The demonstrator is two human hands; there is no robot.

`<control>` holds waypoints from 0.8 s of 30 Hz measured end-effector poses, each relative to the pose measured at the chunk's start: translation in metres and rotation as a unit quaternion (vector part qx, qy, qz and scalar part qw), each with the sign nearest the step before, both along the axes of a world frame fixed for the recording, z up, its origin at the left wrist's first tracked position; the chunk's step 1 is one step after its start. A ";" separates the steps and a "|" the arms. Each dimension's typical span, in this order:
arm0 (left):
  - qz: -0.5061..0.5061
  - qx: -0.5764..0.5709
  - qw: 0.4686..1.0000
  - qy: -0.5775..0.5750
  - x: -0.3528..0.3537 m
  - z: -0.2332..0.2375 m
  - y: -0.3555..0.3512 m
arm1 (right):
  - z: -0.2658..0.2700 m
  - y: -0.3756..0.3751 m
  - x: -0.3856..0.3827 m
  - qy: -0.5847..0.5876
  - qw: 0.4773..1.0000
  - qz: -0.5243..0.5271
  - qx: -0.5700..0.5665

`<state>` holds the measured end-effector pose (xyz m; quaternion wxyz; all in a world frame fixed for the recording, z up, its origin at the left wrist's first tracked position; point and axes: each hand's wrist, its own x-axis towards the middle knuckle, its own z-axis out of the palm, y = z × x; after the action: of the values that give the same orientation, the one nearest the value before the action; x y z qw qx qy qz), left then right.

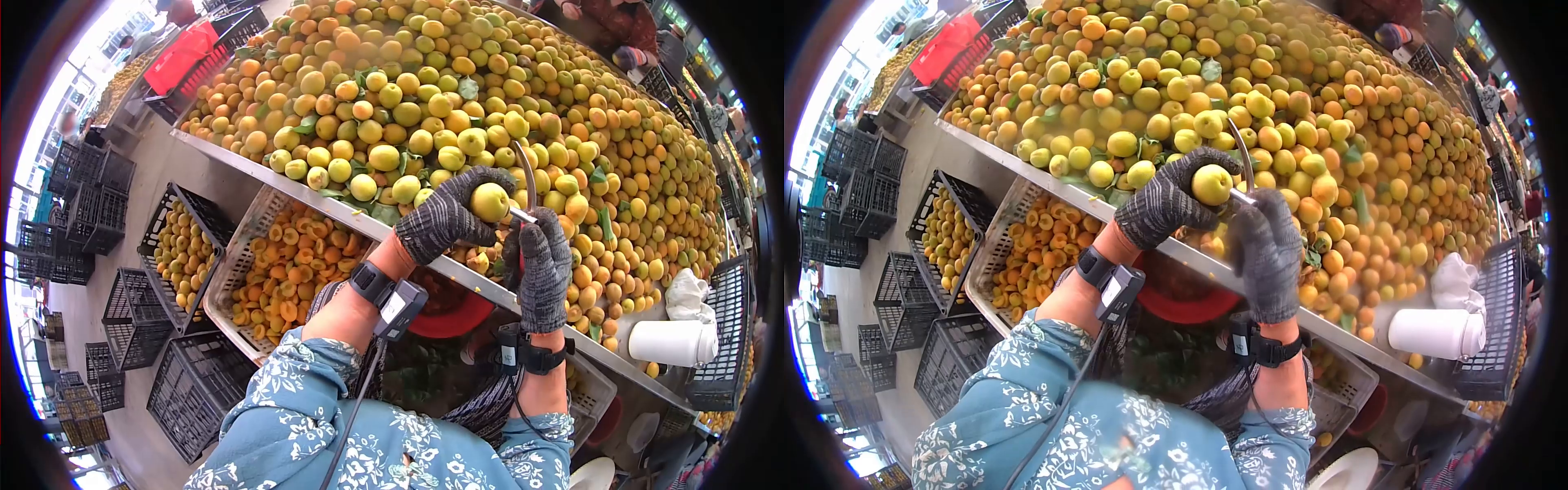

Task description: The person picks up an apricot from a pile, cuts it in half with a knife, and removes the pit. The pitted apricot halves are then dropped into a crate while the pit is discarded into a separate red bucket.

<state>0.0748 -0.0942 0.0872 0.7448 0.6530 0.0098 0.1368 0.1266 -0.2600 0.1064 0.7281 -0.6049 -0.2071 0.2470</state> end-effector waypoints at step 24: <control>0.060 0.221 0.973 -0.013 -0.001 -0.034 -0.009 | -0.026 0.001 -0.011 -0.260 0.956 -0.071 -0.115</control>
<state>0.0742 -0.1029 0.0532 0.5731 0.7976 0.0088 0.1880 0.1154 -0.2591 0.0803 0.5905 -0.7409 -0.3159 0.0508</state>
